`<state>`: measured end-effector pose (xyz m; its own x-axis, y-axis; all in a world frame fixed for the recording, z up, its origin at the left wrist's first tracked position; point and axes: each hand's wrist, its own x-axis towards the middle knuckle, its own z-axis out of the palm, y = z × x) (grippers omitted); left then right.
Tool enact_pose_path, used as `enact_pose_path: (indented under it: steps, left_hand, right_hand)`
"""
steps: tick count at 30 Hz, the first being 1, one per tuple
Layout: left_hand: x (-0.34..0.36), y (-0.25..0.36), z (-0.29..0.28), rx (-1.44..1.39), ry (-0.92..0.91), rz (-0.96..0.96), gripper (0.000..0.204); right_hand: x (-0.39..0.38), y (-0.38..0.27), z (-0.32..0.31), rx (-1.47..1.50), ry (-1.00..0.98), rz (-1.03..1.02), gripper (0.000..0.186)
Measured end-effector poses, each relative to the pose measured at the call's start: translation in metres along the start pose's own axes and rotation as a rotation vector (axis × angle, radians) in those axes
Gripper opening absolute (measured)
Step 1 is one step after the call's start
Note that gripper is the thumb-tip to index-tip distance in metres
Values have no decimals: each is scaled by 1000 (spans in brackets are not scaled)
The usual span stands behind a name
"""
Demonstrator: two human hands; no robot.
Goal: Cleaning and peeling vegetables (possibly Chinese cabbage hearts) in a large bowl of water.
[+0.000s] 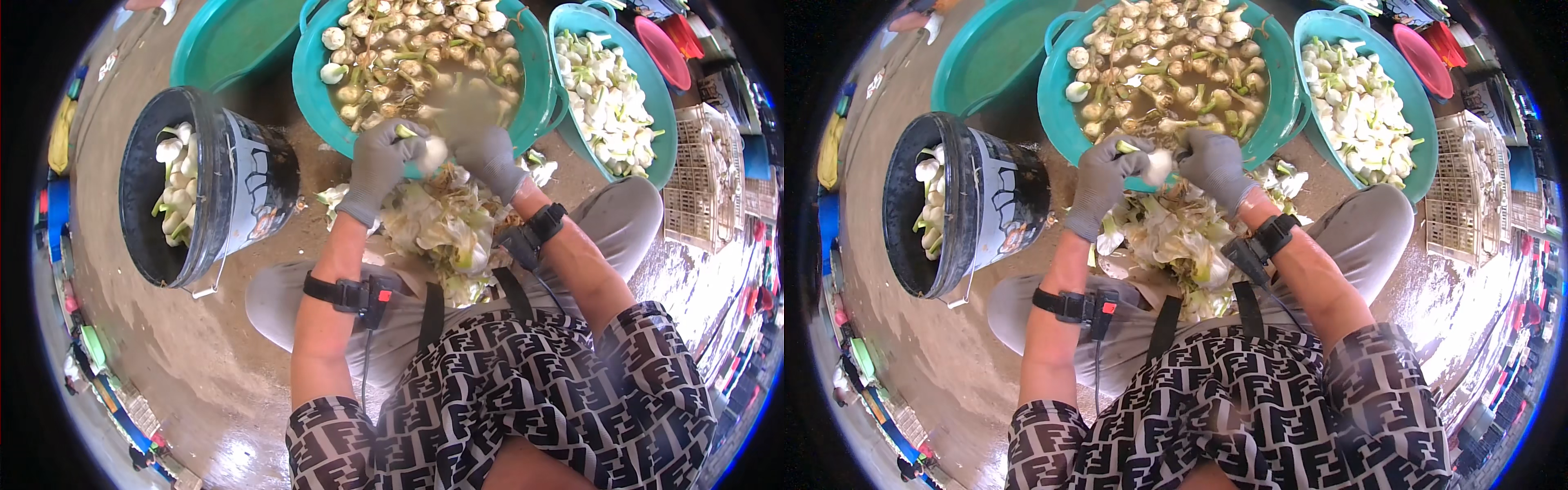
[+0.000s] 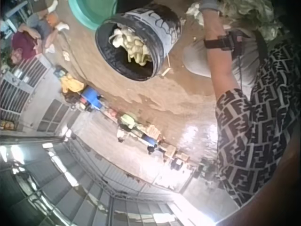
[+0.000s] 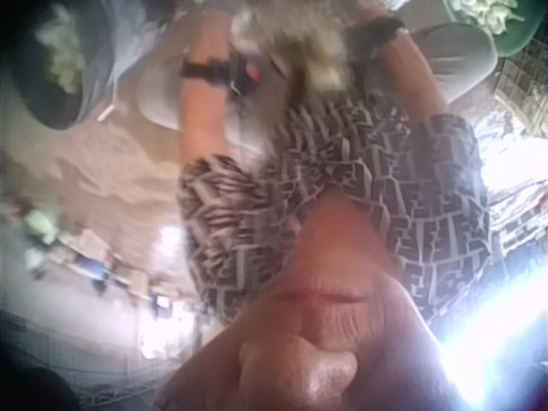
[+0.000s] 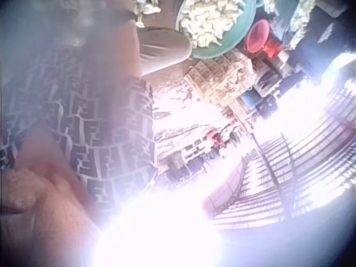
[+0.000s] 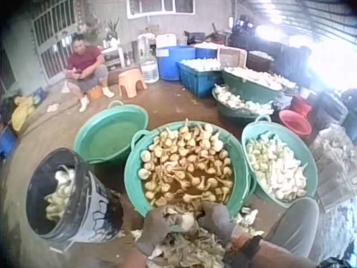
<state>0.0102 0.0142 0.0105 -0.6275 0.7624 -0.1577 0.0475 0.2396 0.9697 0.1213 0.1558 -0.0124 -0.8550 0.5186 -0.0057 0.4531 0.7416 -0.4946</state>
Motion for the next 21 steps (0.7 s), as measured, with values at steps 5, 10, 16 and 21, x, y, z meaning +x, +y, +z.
enact_pose_path:
  steps: [5,10,16,21]
  left_hand:
    - [-2,25,-10,-400,6,32,14]
    - [-7,45,-66,-1181,401,257,36]
    - [-27,71,-101,-1509,7,553,53]
    - [-17,56,-80,-1233,145,181,44]
  right_hand:
    - [5,35,9,-112,-109,146,16]
    - [10,34,15,74,-200,199,17]
    - [84,57,70,198,-63,-61,20]
    - [169,52,104,-108,41,-77,31]
